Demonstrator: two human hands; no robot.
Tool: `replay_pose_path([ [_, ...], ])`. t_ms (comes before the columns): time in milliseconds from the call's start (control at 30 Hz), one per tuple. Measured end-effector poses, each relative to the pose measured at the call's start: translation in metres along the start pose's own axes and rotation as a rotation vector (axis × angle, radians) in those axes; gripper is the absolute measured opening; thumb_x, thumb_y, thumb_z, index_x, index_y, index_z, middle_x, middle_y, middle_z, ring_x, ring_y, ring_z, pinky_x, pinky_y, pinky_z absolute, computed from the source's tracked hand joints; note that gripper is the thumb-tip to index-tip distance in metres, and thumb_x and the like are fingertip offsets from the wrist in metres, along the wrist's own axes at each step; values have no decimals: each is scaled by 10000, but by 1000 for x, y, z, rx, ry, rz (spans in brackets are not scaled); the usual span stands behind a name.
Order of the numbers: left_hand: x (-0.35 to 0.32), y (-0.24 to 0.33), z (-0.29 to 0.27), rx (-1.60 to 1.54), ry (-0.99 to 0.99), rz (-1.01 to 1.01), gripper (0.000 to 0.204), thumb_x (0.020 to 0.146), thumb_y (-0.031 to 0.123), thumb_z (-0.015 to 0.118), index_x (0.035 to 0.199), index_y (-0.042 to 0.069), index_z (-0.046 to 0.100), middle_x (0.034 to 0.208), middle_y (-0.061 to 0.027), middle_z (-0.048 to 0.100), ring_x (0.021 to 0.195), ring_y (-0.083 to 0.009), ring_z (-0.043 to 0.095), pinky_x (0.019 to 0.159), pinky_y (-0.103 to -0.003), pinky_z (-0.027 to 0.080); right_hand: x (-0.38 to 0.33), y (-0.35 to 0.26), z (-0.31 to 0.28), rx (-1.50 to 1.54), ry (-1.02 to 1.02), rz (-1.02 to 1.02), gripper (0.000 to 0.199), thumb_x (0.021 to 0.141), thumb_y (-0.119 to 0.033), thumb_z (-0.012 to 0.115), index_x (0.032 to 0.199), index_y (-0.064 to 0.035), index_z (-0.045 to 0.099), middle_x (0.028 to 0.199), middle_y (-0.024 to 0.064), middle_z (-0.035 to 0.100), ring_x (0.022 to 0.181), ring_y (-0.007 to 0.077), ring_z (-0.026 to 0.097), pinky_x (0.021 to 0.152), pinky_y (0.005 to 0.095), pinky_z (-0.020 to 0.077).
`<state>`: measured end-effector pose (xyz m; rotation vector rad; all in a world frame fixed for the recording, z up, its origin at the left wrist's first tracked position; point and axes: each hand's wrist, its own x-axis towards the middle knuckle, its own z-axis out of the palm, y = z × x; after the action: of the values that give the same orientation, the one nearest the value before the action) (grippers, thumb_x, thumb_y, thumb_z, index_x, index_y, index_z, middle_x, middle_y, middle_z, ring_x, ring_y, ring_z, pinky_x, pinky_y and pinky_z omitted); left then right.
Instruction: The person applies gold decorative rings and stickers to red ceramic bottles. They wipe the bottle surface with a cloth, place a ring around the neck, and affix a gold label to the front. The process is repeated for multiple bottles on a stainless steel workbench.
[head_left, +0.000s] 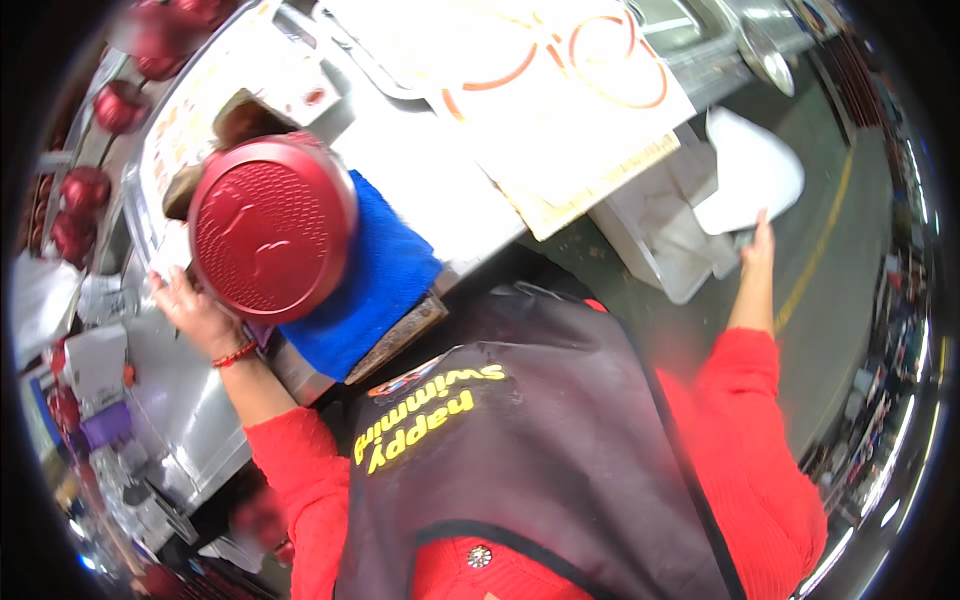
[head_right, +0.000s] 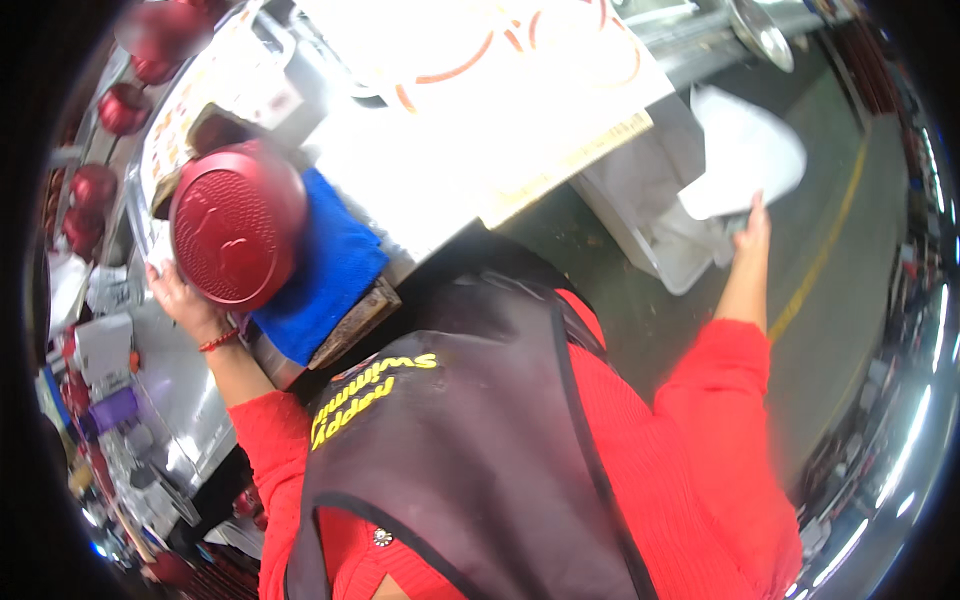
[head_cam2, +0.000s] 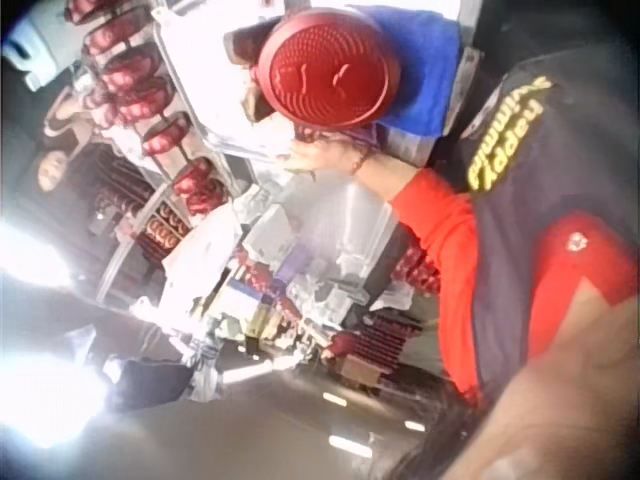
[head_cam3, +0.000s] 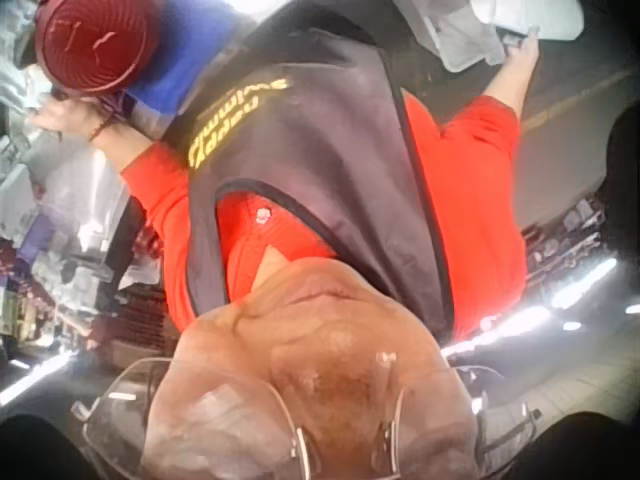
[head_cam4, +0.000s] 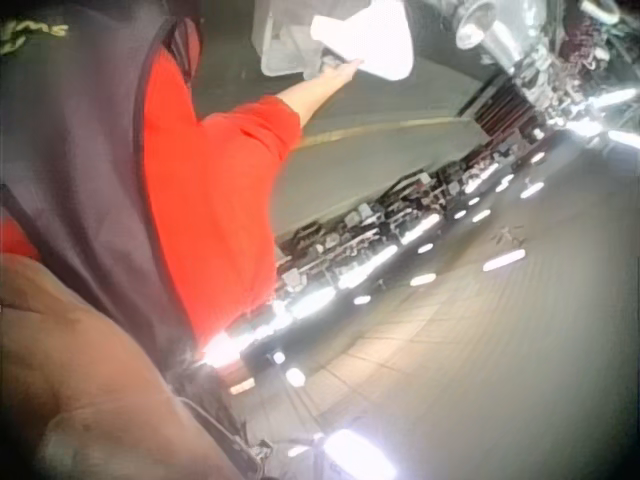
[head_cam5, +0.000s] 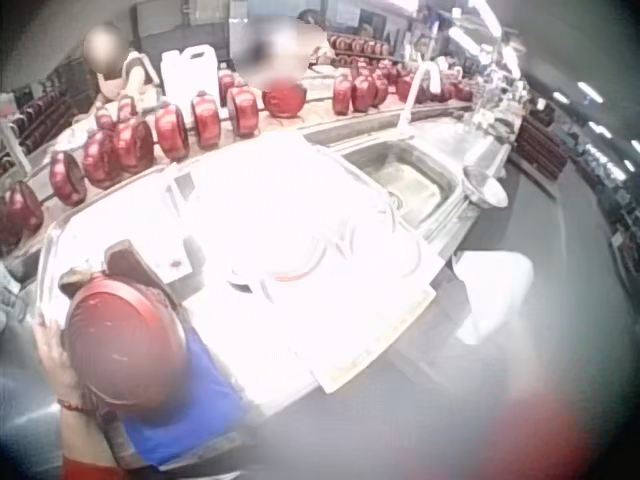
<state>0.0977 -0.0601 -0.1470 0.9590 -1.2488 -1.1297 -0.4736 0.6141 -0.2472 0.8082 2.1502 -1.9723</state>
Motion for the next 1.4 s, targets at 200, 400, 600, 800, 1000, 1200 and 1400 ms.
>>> replay_pose_path([
  [200,-18,8,13,-55,103,-12,548,1068,117,547,1562,14,332,1035,-55,654,665,-85,576,587,-233,468,-38,-59,93,-48,-98,-537,344,1029,-286,639,1294,-67,664,1122,67,679,955,164,629,602,332,535],
  [400,-20,19,15,-58,45,-49,535,1053,125,571,1526,10,348,1079,-56,661,668,-59,546,597,-194,434,-292,-193,380,-449,-1173,-1513,400,977,30,471,1319,0,675,1434,113,590,1308,203,556,1002,326,474],
  [600,-25,24,14,-110,-13,-90,586,1046,116,583,1549,9,301,1152,-73,659,770,-65,570,635,-198,466,-422,-111,627,-908,-1088,-1973,459,904,41,539,1281,-138,730,1429,183,537,1314,400,499,1108,456,444],
  [800,-24,26,14,-155,-2,-121,592,1052,94,571,1559,-5,281,1326,-97,585,905,-65,581,670,-206,494,-424,-97,686,-996,-800,-1547,466,869,-395,733,1224,-94,750,1231,173,679,1146,347,651,999,453,522],
  [1000,-27,29,14,-165,-13,-144,576,1054,97,576,1553,10,302,1260,-92,618,821,-62,572,670,-198,490,-404,-81,712,-679,-1024,-749,237,899,-317,780,1008,-113,725,836,-13,646,816,152,573,682,393,452],
  [1200,-26,31,16,-117,-2,-126,565,1055,106,582,1543,11,314,1135,-73,654,756,-54,553,651,-196,486,-402,-78,707,-710,-801,-1227,288,868,-284,783,957,-14,738,869,125,720,791,263,685,774,399,542],
  [1400,-26,26,16,-123,11,-116,562,1052,98,576,1548,23,321,1115,-72,666,723,-54,547,628,-188,477,-418,-81,688,-611,-1111,-721,216,894,-253,751,917,-43,707,851,46,680,788,177,641,727,378,508],
])
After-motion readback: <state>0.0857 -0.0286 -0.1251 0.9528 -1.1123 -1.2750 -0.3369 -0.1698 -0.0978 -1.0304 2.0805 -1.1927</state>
